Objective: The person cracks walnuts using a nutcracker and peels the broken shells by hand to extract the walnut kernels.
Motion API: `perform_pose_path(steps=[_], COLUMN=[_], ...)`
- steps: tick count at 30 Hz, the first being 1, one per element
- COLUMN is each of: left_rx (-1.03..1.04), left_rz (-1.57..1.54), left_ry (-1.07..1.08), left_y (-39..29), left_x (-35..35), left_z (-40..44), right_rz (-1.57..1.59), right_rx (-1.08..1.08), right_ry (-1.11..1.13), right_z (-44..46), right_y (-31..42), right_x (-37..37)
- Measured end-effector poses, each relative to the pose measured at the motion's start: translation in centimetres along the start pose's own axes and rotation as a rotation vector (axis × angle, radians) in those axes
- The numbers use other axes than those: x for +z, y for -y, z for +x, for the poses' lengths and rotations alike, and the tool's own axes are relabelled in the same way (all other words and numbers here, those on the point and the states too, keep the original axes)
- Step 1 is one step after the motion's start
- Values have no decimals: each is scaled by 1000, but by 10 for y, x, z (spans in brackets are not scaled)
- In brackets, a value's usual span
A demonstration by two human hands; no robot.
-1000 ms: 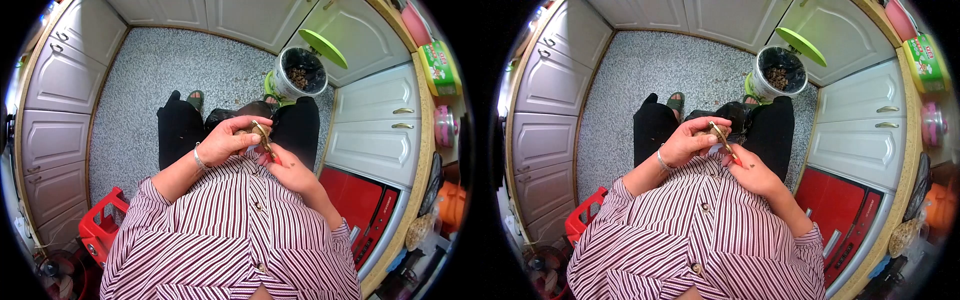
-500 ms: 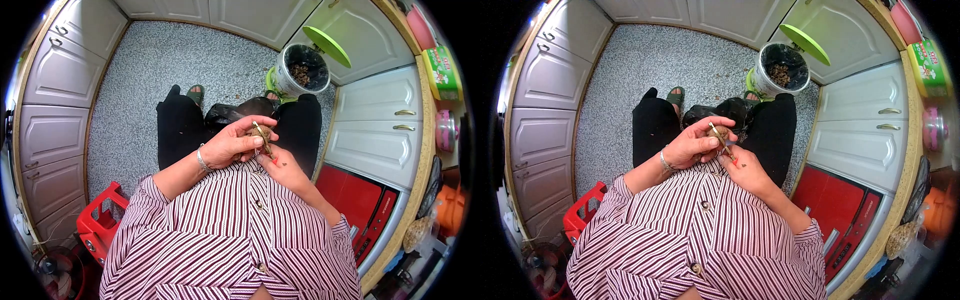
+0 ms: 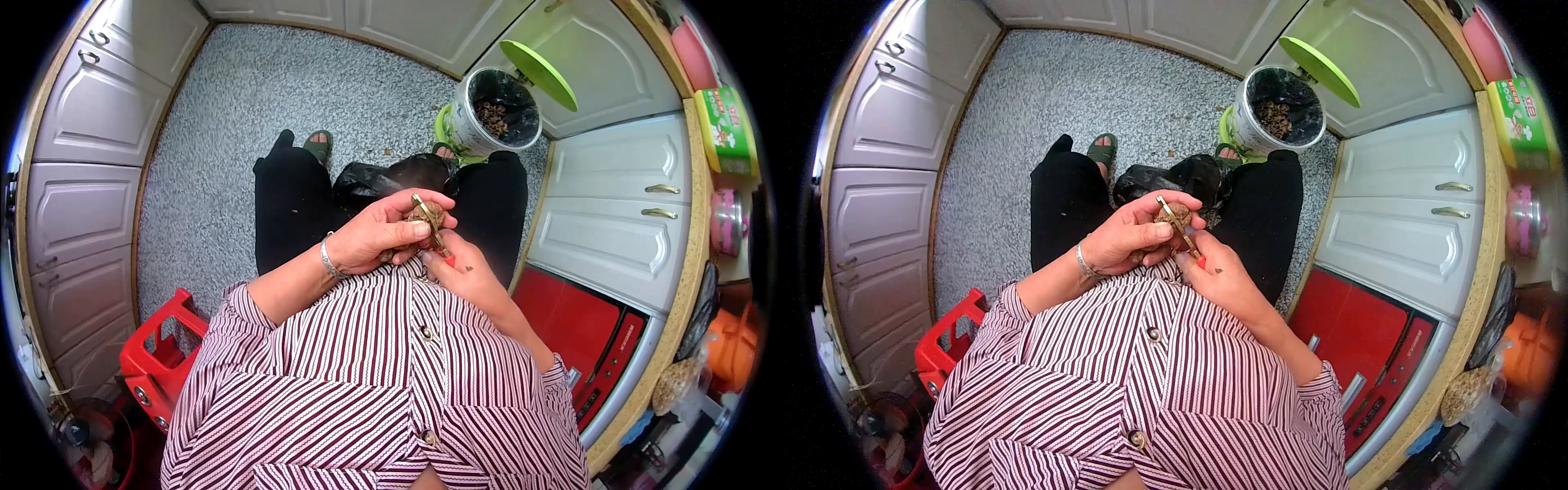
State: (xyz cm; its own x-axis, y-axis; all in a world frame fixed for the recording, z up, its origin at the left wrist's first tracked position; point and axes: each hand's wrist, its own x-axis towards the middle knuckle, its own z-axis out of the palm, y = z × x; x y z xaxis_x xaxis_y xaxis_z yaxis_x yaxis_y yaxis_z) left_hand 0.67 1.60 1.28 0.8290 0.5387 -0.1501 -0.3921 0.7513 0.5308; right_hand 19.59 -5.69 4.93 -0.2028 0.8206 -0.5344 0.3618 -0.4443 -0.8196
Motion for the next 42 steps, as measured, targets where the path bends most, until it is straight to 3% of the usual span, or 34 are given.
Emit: perform_pose_path(steps=[3, 10, 16, 20, 23, 25, 26, 33, 37, 42], left_rx=[5, 25, 42, 6, -29, -8, 202, 297, 369, 271], left_rz=[0, -107, -132, -129, 13, 461, 632, 973, 979, 676], left_ry=[5, 37, -23, -58, -71, -160, -183, -238, -199, -180], left_y=[-1, 0, -1, -4, -4, -8, 3, 9, 10, 12], left_x=[-1, -8, -10, -9, -8, 5, 4, 8, 6, 6], left_z=[-1, -3, -3, -4, -7, -7, -3, -9, -8, -8], right_rz=[-165, -57, -129, 23, 163, 246, 248, 175, 155, 291], right_rx=[-188, -149, -218, -113, -126, -111, -111, -103, -112, -49], right_ry=[-54, 28, -123, -257, -294, -297, -296, -236, -243, -273], right_z=[0, -1, -3, -10, -9, -6, -3, 4, 4, 1], right_y=[-2, 8, 4, 24, 25, 32, 31, 29, 25, 20], right_x=[-3, -6, -7, -8, -7, -5, -5, -4, -7, -13])
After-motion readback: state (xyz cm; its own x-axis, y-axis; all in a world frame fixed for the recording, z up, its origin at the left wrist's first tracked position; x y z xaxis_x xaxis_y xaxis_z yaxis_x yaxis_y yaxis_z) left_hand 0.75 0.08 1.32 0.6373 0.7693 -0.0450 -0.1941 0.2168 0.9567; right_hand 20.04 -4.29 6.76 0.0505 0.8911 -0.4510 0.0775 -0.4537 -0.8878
